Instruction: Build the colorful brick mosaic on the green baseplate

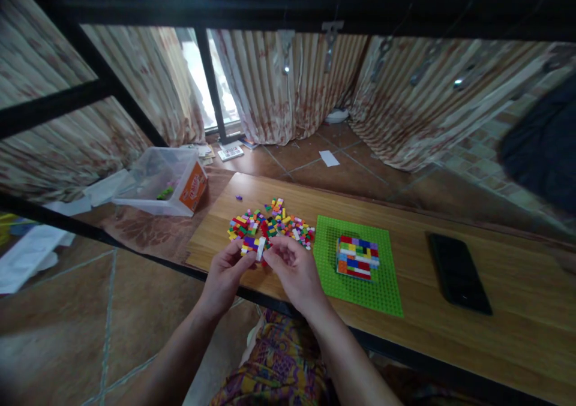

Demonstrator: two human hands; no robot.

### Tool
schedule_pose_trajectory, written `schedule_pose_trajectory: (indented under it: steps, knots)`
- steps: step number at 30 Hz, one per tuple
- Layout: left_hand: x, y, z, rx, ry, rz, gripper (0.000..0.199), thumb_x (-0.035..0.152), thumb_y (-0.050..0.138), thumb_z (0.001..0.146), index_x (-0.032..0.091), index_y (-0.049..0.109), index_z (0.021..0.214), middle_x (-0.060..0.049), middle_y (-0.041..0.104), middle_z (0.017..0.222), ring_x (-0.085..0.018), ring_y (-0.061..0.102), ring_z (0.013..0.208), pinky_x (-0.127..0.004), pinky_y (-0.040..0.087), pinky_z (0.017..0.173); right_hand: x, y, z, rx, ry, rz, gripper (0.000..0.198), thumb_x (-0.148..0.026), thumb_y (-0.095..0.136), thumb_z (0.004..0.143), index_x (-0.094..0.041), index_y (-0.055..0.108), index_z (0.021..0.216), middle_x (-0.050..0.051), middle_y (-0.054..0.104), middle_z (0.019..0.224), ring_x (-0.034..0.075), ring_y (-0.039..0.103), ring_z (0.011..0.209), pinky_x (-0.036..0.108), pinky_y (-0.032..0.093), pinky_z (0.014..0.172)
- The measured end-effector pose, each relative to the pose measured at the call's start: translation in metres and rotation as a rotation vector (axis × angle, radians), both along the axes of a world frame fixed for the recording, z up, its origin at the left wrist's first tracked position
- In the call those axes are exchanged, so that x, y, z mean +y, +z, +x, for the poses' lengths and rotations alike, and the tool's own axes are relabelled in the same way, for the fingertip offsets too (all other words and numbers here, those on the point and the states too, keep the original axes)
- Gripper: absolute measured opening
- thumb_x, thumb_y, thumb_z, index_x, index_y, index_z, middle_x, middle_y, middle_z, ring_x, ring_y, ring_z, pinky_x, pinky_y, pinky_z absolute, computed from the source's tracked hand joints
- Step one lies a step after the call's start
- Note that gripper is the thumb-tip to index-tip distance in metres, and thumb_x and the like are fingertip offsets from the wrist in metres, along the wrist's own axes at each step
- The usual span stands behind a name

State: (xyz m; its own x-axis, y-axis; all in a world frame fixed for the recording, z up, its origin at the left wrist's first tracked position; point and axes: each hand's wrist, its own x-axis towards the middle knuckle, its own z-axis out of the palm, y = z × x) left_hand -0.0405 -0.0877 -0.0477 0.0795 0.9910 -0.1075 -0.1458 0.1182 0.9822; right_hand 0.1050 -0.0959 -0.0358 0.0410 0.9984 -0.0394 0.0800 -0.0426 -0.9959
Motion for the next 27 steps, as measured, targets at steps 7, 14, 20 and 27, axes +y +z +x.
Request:
schedule_pose_trajectory:
  steps: [7,14,20,27]
  knots:
    - [-0.012,0.009,0.018,0.014,-0.072,-0.050,0.030,0.044,0.068,0.077,0.017,0.064,0.088,0.001,0.061,0.072,-0.010,0.053,0.061,-0.021,0.045,0.059,-0.014,0.007,0.008,0.119,-0.022,-0.049,0.016,-0.037,0.067,0.077,-0.021,0.070,0.078,0.001,0.070,0.074,0.016,0.062,0.071,0.029,0.048,0.070]
    - [-0.018,0.002,0.030,0.330,-0.052,0.198,0.028,0.044,0.049,0.091,0.019,0.056,0.082,0.002,0.055,0.067,-0.011,0.049,0.061,-0.022,0.038,0.056,-0.030,0.007,0.006,0.270,-0.065,-0.140,0.025,-0.045,0.075,0.069,-0.020,0.071,0.070,-0.001,0.065,0.067,0.015,0.058,0.067,0.028,0.045,0.067]
    - [-0.020,0.004,0.038,0.260,-0.026,0.145,0.028,0.042,0.053,0.087,0.019,0.054,0.074,0.003,0.053,0.064,-0.010,0.047,0.058,-0.021,0.038,0.053,-0.037,0.001,0.004,0.410,-0.125,-0.183,0.027,-0.044,0.078,0.063,-0.019,0.071,0.067,-0.002,0.059,0.058,0.011,0.048,0.057,0.025,0.039,0.057]
    - [-0.013,0.003,0.038,0.015,0.034,-0.131,0.038,0.054,0.060,0.078,0.019,0.047,0.071,0.009,0.039,0.055,-0.004,0.032,0.042,-0.016,0.027,0.040,-0.035,0.003,-0.004,0.539,-0.134,-0.232,0.030,-0.045,0.080,0.061,-0.018,0.069,0.067,-0.002,0.060,0.061,0.009,0.047,0.056,0.023,0.038,0.055]
